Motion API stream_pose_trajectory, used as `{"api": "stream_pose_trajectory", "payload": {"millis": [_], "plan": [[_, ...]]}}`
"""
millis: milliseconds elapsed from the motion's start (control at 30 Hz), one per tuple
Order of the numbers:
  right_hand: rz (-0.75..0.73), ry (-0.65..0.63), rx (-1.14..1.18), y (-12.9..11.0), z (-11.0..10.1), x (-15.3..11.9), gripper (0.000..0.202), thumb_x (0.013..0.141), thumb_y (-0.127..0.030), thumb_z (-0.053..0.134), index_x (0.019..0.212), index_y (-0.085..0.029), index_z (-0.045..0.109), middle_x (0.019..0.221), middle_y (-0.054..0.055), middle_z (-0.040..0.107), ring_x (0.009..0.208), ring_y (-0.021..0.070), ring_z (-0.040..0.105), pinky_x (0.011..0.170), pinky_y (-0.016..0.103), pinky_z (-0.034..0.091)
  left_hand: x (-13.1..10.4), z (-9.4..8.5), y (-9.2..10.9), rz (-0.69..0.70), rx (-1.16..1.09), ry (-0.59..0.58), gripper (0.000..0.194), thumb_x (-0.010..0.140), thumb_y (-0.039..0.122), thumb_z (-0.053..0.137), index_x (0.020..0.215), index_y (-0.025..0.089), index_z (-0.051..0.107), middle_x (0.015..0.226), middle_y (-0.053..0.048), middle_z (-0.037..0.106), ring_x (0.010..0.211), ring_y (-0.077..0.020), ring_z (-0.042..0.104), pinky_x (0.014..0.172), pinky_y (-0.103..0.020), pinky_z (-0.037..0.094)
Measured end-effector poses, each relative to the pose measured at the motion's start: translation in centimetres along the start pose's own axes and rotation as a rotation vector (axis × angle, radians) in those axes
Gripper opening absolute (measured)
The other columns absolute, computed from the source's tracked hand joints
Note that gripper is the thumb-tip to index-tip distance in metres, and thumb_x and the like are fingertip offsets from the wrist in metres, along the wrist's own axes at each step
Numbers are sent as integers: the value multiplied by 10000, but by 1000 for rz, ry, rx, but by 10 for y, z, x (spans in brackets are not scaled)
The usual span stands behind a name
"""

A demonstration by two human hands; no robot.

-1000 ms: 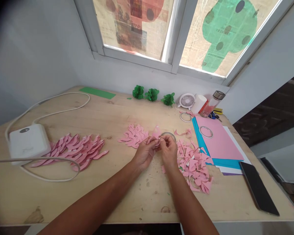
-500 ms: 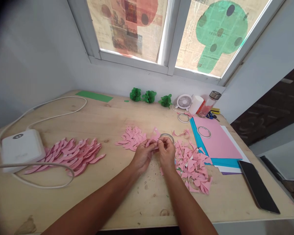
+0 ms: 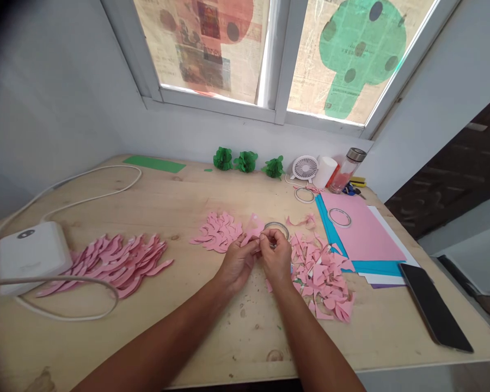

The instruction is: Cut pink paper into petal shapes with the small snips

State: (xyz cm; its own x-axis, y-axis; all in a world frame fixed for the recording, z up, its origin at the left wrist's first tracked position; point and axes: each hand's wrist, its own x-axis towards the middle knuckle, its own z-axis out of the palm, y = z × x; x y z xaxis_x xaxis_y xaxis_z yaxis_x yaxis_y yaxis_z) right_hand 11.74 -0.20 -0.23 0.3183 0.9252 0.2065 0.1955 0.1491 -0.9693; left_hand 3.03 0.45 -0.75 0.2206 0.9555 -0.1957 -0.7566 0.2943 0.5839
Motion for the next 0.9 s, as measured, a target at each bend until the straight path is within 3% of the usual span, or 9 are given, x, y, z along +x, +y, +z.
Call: {"api": "stream_pose_trajectory", "payload": {"millis": [500,900], "plan": [[-8,5,-16,2,-3,2,148,735,-309,567,781,-173,601,712,14,627,661,158,585,639,283,461,1,-2,5,7,100,37,245,568,228,763,740,106,639,765,-73,669,703,-154,614,658,-261,467],[22,34,8,3,-2,1,143,724,-299,570,776,-170,600,722,19,622,660,156,576,642,286,465,0,-1,4,11,49,7,269,593,209,755,828,118,662,839,-77,693,817,-174,641,793,-295,472]]}}
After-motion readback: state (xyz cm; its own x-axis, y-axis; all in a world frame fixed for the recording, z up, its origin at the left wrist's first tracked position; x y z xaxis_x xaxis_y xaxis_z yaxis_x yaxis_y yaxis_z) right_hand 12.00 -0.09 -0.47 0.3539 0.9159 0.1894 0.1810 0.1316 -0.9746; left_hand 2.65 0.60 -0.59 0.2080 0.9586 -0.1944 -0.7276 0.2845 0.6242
